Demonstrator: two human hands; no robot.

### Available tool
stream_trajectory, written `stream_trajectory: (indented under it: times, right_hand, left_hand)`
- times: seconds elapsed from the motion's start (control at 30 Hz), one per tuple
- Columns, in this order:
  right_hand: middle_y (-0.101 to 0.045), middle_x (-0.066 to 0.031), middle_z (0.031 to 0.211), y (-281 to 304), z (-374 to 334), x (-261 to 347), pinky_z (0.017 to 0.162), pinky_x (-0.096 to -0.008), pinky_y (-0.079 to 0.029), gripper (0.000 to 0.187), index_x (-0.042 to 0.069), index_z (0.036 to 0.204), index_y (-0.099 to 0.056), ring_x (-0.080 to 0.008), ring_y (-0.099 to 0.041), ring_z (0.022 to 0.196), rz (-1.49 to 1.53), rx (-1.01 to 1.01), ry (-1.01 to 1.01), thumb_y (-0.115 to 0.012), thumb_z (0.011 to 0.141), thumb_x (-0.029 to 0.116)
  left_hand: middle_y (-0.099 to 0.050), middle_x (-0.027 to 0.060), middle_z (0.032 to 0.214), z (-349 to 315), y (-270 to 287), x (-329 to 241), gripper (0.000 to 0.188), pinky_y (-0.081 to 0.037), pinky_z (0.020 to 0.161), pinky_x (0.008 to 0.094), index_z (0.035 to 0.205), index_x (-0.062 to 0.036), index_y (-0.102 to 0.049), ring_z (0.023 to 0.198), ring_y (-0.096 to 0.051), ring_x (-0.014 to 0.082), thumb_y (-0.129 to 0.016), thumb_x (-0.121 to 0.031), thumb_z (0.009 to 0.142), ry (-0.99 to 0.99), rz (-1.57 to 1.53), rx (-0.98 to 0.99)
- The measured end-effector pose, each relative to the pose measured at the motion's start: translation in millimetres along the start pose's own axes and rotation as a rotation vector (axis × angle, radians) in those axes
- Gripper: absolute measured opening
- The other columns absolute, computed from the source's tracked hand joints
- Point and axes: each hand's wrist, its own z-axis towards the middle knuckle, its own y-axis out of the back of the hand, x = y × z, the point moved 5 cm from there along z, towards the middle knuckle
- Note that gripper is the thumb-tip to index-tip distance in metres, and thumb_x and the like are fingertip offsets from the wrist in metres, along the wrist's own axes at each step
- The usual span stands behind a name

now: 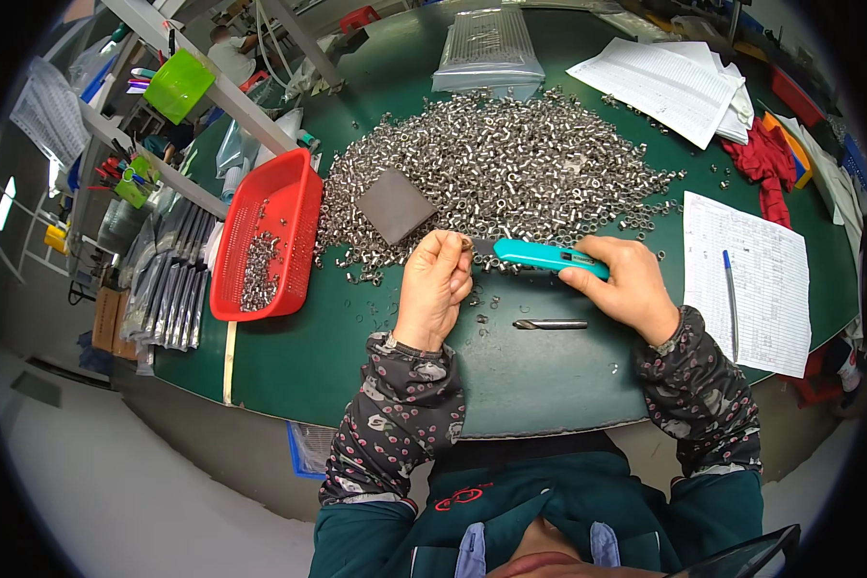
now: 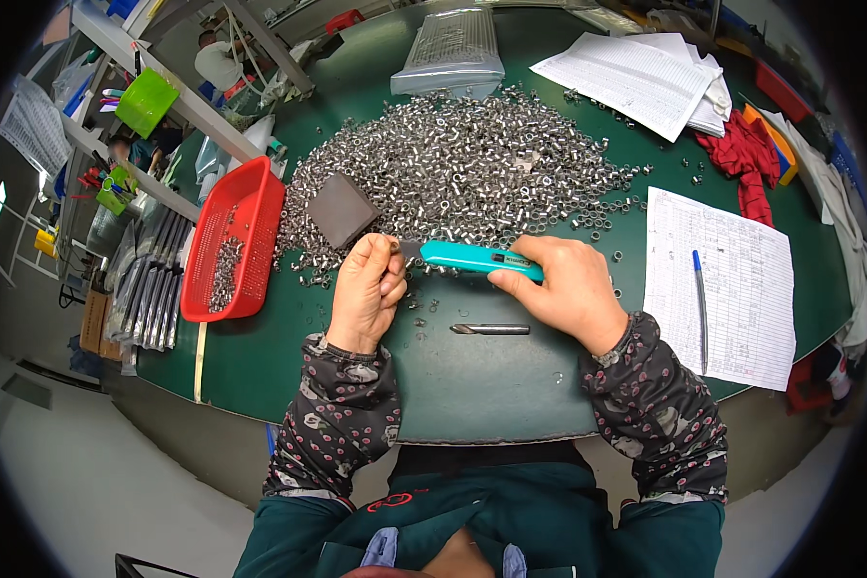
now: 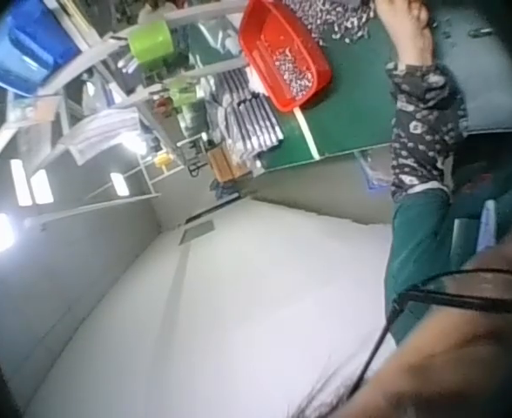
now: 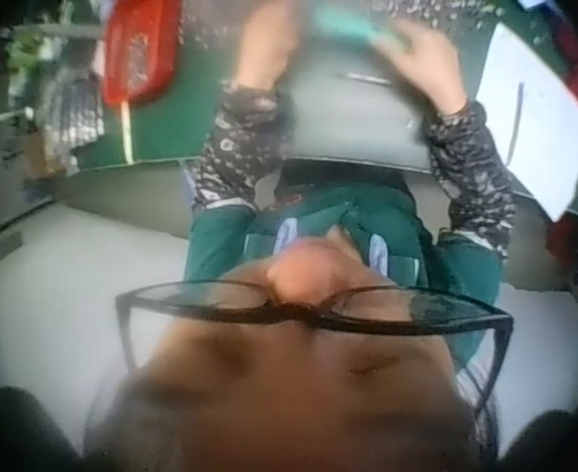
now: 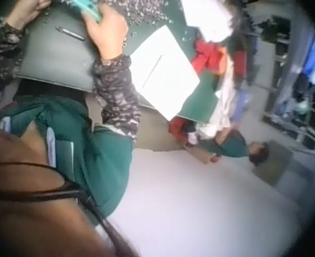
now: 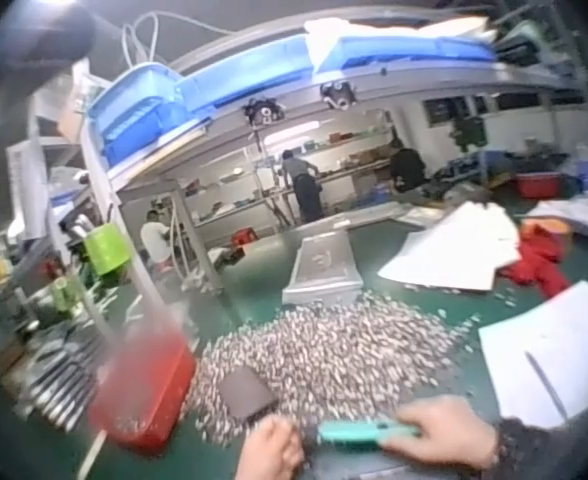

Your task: Deburring small metal components using a utility knife at a workbench.

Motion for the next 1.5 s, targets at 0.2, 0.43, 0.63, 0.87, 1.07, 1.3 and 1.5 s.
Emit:
stream_trajectory:
  times: [0.2, 0.43, 0.63, 0.87, 1.07, 1.3, 1.5]
  right_hand:
    - [-0.058, -0.0121, 0.067, -2.6, -0.4, 1.1, 0.055, -0.04, -0.043, 0.033, 0.007, 0.079, -0.062, -0.0312, -0.057, 0.063, 0.008, 0.037, 0.031, -0.06, 0.071, 0.039]
    - [-0.057, -0.0116, 0.068, -2.2, -1.1, 2.1, 0.054, -0.0393, -0.043, 0.032, 0.007, 0.08, -0.061, -0.0305, -0.056, 0.062, -0.051, -0.021, 0.08, -0.061, 0.071, 0.038]
    - [-0.055, -0.0102, 0.065, 8.7, -1.4, 5.8, 0.051, -0.0373, -0.042, 0.029, 0.006, 0.079, -0.058, -0.0285, -0.055, 0.058, -0.087, -0.208, 0.112, -0.063, 0.072, 0.034]
    - [-0.055, -0.011, 0.064, 4.8, -1.1, 3.0, 0.051, -0.0374, -0.042, 0.03, 0.006, 0.076, -0.057, -0.0293, -0.055, 0.058, -0.072, -0.142, 0.064, -0.062, 0.072, 0.035]
    - [-0.057, -0.0138, 0.065, -7.3, -0.3, 2.3, 0.053, -0.0382, -0.042, 0.039, 0.004, 0.079, -0.055, -0.0313, -0.056, 0.06, 0.168, -0.053, -0.071, -0.063, 0.071, 0.041]
    - [-0.054, -0.0129, 0.06, -8.0, -1.1, 1.4, 0.053, -0.038, -0.041, 0.041, 0.004, 0.079, -0.052, -0.0304, -0.056, 0.059, 0.182, -0.06, -0.109, -0.065, 0.07, 0.042]
    - [-0.054, -0.0119, 0.059, -4.5, -0.5, -7.1, 0.052, -0.0377, -0.04, 0.039, 0.004, 0.079, -0.052, -0.0299, -0.056, 0.058, 0.148, -0.078, -0.129, -0.064, 0.071, 0.041]
  left_hand:
    - [-0.047, -0.0009, 0.063, -1.2, -3.1, -0.8, 0.015, -0.022, 0.035, 0.0144, 0.084, -0.0054, -0.051, 0.043, -0.031, 0.0014, -0.047, -0.019, 0.089, 0.001, 0.007, -0.013]
    - [-0.045, -0.0012, 0.059, -1.4, -1.7, 1.4, 0.018, -0.022, 0.034, 0.0149, 0.082, -0.0063, -0.051, 0.041, -0.03, 0.002, -0.046, -0.022, 0.09, 0.037, 0.036, -0.037]
    - [-0.043, 0.0003, 0.061, -2.3, -2.1, 2.7, 0.025, -0.022, 0.034, 0.0159, 0.078, -0.0069, -0.049, 0.042, -0.03, 0.0036, -0.042, -0.027, 0.091, 0.106, -0.06, 0.005]
    - [-0.043, 0.0009, 0.062, -2.5, -3.8, 3.2, 0.025, -0.022, 0.034, 0.0158, 0.079, -0.0067, -0.049, 0.042, -0.03, 0.004, -0.041, -0.028, 0.091, 0.127, -0.058, 0.008]
    - [-0.046, 0.0011, 0.068, -4.5, -10.4, 6.6, 0.021, -0.022, 0.035, 0.0149, 0.084, -0.0063, -0.05, 0.044, -0.03, 0.003, -0.043, -0.025, 0.091, 0.138, -0.001, 0.011]
    - [-0.049, 0.0022, 0.074, -3.9, -14.4, 8.9, 0.013, -0.022, 0.035, 0.0141, 0.089, -0.005, -0.052, 0.045, -0.032, 0.0017, -0.046, -0.017, 0.089, 0.121, -0.071, 0.066]
    - [-0.05, 0.0037, 0.077, -2.7, -10.0, 4.6, 0.012, -0.023, 0.036, 0.0135, 0.093, -0.005, -0.051, 0.046, -0.032, 0.0017, -0.044, -0.014, 0.09, 0.087, -0.071, 0.057]
